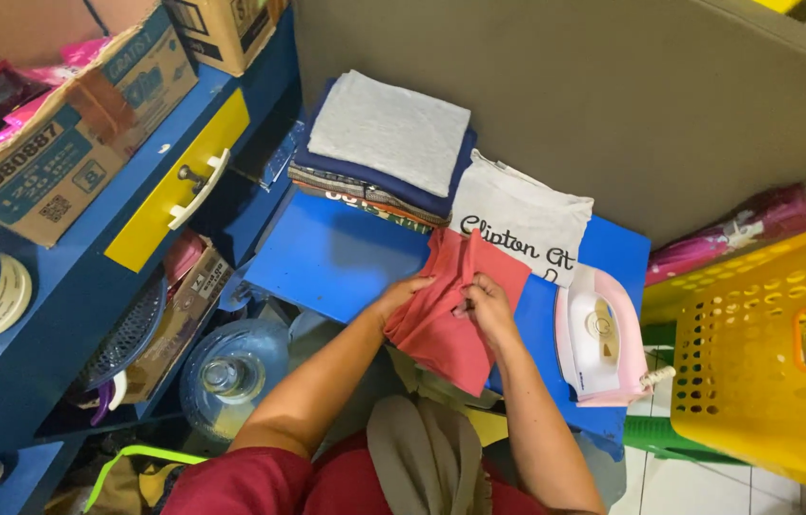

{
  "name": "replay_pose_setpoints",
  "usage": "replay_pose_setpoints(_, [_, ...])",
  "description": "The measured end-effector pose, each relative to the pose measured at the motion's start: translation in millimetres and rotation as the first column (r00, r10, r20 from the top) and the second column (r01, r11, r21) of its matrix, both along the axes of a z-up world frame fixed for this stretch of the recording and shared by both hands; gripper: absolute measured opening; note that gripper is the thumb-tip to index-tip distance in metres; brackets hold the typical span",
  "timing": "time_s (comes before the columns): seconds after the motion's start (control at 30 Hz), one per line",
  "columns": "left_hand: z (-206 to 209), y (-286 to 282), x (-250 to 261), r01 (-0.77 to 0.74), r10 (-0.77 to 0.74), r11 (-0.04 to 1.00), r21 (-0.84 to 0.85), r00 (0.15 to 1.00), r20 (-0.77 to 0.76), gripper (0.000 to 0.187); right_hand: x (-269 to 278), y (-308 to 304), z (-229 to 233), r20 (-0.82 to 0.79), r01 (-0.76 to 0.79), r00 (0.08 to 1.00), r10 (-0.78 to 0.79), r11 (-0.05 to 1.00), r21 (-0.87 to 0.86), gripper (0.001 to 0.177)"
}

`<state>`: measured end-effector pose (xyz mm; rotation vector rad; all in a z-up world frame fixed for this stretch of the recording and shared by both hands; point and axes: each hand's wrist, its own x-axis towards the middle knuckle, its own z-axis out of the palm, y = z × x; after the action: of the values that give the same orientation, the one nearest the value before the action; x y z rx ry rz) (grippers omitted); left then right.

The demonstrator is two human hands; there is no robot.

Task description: The person irons a red t-shirt on a blue table, folding it after ironing. They then iron a white t-shirt with a graphic print, folding it as well. The person repeats the ironing and folding process for the red t-shirt again.

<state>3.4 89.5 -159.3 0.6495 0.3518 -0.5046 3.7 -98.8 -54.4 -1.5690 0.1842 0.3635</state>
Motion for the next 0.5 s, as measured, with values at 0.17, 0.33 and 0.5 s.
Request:
replay_pose_setpoints(0.17, [31.6, -7.3, -14.7, -0.037, 0.038, 0.999, 0.018, 0.997, -0.061, 0.071, -6.0, -6.0, 7.8, -0.046, 0.013, 0.999, -0.01, 0.998, 0.064, 0.003])
replay_pose_setpoints(0.33, [49.7, 0.1, -9.3, -0.05, 0.057, 0.975, 0.215, 0.998, -0.028, 0.066, -1.4, -20.9, 12.7, -0.037, 0.178, 0.984, -0.175, 0.952, 0.249, 0.006])
replay_pose_setpoints(0.5, [97.9, 14.0, -29.5, 0.0, -0.005, 0.91, 0.415, 1.0, 0.009, 0.065, 0.9, -101.3, 1.3, 0.087, 0.166, 0.972, -0.22, 0.895, 0.414, 0.004])
